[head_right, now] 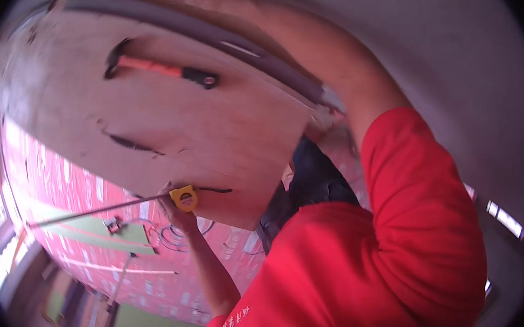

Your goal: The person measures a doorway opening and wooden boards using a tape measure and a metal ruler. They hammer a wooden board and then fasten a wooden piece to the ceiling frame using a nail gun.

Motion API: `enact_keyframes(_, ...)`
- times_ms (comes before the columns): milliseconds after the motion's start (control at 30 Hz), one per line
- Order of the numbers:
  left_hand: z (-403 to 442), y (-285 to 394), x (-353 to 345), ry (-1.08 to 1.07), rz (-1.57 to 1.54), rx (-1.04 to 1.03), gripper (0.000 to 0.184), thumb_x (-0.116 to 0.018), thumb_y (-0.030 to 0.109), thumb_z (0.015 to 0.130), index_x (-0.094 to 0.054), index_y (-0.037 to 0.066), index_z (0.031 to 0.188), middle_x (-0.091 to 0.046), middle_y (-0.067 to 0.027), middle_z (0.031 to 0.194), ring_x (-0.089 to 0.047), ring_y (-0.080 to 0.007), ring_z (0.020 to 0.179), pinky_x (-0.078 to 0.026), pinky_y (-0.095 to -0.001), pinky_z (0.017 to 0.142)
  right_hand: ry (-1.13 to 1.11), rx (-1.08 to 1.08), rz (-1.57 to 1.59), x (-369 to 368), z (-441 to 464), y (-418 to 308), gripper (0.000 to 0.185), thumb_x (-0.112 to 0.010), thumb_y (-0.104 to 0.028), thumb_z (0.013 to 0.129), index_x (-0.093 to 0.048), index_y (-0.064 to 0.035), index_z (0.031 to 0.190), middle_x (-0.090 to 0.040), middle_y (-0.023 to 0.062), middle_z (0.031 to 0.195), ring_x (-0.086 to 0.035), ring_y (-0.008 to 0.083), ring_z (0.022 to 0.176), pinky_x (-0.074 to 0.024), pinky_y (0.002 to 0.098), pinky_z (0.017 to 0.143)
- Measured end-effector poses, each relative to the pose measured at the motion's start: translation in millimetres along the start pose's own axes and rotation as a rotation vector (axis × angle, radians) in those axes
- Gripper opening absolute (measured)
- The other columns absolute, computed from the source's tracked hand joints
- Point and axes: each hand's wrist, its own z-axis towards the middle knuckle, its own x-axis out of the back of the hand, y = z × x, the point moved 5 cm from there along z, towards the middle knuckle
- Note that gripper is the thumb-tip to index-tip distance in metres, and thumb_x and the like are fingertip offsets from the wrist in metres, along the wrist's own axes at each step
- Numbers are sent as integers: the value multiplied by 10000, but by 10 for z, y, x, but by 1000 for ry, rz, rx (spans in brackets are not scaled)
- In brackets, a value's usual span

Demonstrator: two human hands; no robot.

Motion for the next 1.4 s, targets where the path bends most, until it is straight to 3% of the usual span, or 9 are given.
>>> enact_keyframes(100,16,51,-43,28,-22,-9,298,-358,269,1009,-514,39,903,-560,-117,980,-539,-225,953,-429,-375,913,102,245,275,176,-890,865,858,-647,-539,774,-266,-165,1445,-424,154,1391,-498,293,1199,-435,416,938)
enact_keyframes(167,-17,136,-95,40,-32,86,285,-374,276,1002,-512,46,903,-548,-97,944,-544,-232,978,-422,-383,927,446,314,476,593,-2117,1072,312,-611,-341,859,-598,-38,930,-606,166,747,-597,313,672,-473,402,629)
enact_keyframes(200,-47,138,-78,35,-31,74,285,-374,276,1002,-512,46,903,-548,-97,944,-544,-232,978,-422,-383,927,459,232,374,525,-2540,1374,265,-620,-298,880,-593,-40,936,-576,147,713,-565,270,633,-462,367,601)
enact_keyframes(333,-223,243,-39,40,25,-39,237,-390,256,985,-498,55,921,-540,-95,945,-568,-239,974,-488,-367,836,270,-120,150,-487,-4217,2589,262,-528,-274,922,-549,-16,879,-602,226,811,-598,418,791,-468,459,621)
enact_keyframes(533,-1629,362,-97,-5,41,-34,246,-416,255,995,-513,51,897,-568,-76,869,-556,-169,782,-485,-300,705,176,-237,167,-2126,-6051,4004,288,-454,-285,946,-575,-42,1042,-634,190,951,-627,370,812,-505,453,696)
enact_keyframes(733,-2870,218,-237,43,118,8,263,-406,255,999,-532,53,888,-579,-63,827,-544,-138,712,-467,-274,647,-165,-376,117,-2650,-5838,4587,248,-570,-258,872,-539,-48,1000,-612,174,986,-601,378,899,-483,464,792)
enact_keyframes(900,-3347,170,-224,59,179,26,273,-405,262,999,-532,50,884,-597,-72,832,-556,-130,703,-466,-262,623,187,-128,57,-2210,-5166,4471,499,-679,-302,762,-503,-39,1147,-536,196,1124,-531,375,1044,-453,439,871)
enact_keyframes(1100,-3590,197,-373,74,223,101,287,-422,286,992,-543,50,881,-606,-70,787,-567,-129,655,-472,-263,596,442,90,418,-1363,-4047,2990,471,-670,-298,757,-535,-23,1115,-567,193,1068,-547,363,1002,-452,453,868)
enact_keyframes(1400,-3405,43,-75,101,284,239,288,-447,285,982,-558,51,856,-591,-48,742,-564,-117,635,-453,-262,566,495,173,146,-992,-3170,1368,515,-734,-335,702,-527,-94,1108,-506,113,1130,-483,317,1050,-427,444,873)
